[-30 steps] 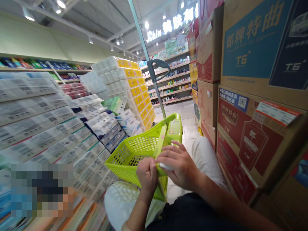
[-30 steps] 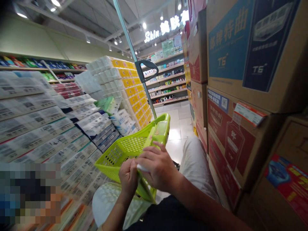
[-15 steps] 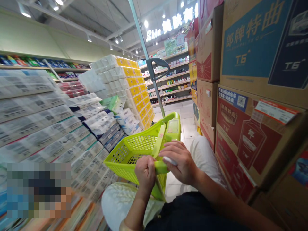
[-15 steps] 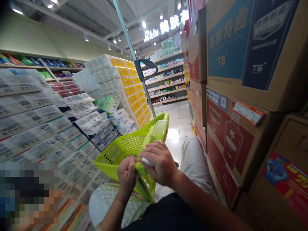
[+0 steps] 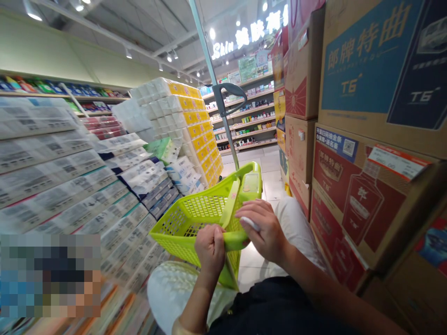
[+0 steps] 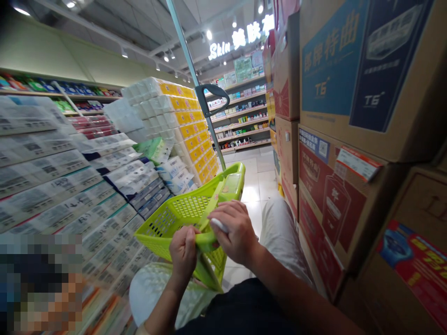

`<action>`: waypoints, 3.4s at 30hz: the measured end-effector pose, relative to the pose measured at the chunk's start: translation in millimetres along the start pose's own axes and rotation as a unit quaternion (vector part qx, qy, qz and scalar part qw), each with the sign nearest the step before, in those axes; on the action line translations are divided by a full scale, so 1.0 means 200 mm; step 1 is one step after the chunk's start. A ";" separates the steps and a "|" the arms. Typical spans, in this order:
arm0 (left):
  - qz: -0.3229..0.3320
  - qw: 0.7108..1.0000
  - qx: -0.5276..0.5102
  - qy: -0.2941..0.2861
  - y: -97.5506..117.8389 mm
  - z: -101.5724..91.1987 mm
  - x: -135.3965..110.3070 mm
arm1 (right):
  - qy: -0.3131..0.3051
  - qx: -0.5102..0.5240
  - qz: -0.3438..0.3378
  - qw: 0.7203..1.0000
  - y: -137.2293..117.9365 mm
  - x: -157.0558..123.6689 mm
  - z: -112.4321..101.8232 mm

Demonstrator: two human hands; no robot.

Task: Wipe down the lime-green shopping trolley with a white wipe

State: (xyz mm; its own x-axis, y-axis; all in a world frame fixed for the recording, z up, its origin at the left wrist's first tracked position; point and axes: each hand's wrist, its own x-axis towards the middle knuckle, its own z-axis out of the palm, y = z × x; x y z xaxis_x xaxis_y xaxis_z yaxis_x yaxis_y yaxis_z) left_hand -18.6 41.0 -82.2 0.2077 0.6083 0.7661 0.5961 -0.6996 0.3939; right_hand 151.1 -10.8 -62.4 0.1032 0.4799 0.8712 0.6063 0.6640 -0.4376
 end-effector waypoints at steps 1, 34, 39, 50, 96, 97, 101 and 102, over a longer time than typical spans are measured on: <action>-0.002 1.000 0.000 -0.002 0.00 0.00 0.00 | 0.030 0.006 0.036 0.999 0.02 0.01 0.00; 0.034 0.999 -0.021 0.028 0.00 0.01 -0.01 | 0.017 -0.003 0.048 0.999 0.00 0.01 -0.01; 0.051 0.998 -0.019 0.037 -0.01 0.01 0.00 | -0.120 -0.017 -0.093 0.988 -0.13 0.00 0.00; 0.042 0.998 -0.024 0.033 0.00 0.01 -0.01 | -0.040 0.015 -0.004 0.999 0.00 0.07 -0.02; 0.037 0.999 -0.016 0.031 0.00 0.01 0.00 | -0.006 0.002 -0.019 1.000 -0.05 -0.04 0.01; 0.038 0.999 -0.014 0.031 0.00 0.01 0.00 | -0.022 -0.005 -0.029 0.999 -0.08 -0.03 0.01; 0.043 0.999 -0.015 0.030 -0.01 0.01 0.00 | -0.099 -0.022 -0.121 0.987 -0.14 -0.04 0.02; 0.042 0.999 -0.014 0.030 -0.01 0.00 0.00 | -0.105 -0.024 -0.131 0.986 -0.14 -0.04 0.02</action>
State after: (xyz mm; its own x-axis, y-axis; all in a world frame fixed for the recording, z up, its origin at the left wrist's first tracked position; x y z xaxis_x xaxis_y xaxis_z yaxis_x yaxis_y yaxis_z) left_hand -19.2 42.0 -83.9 0.2092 0.5235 0.8259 0.5564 -0.7583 0.3397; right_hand 131.1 -30.5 -58.2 -0.2238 0.4073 0.8854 0.6279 0.7551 -0.1887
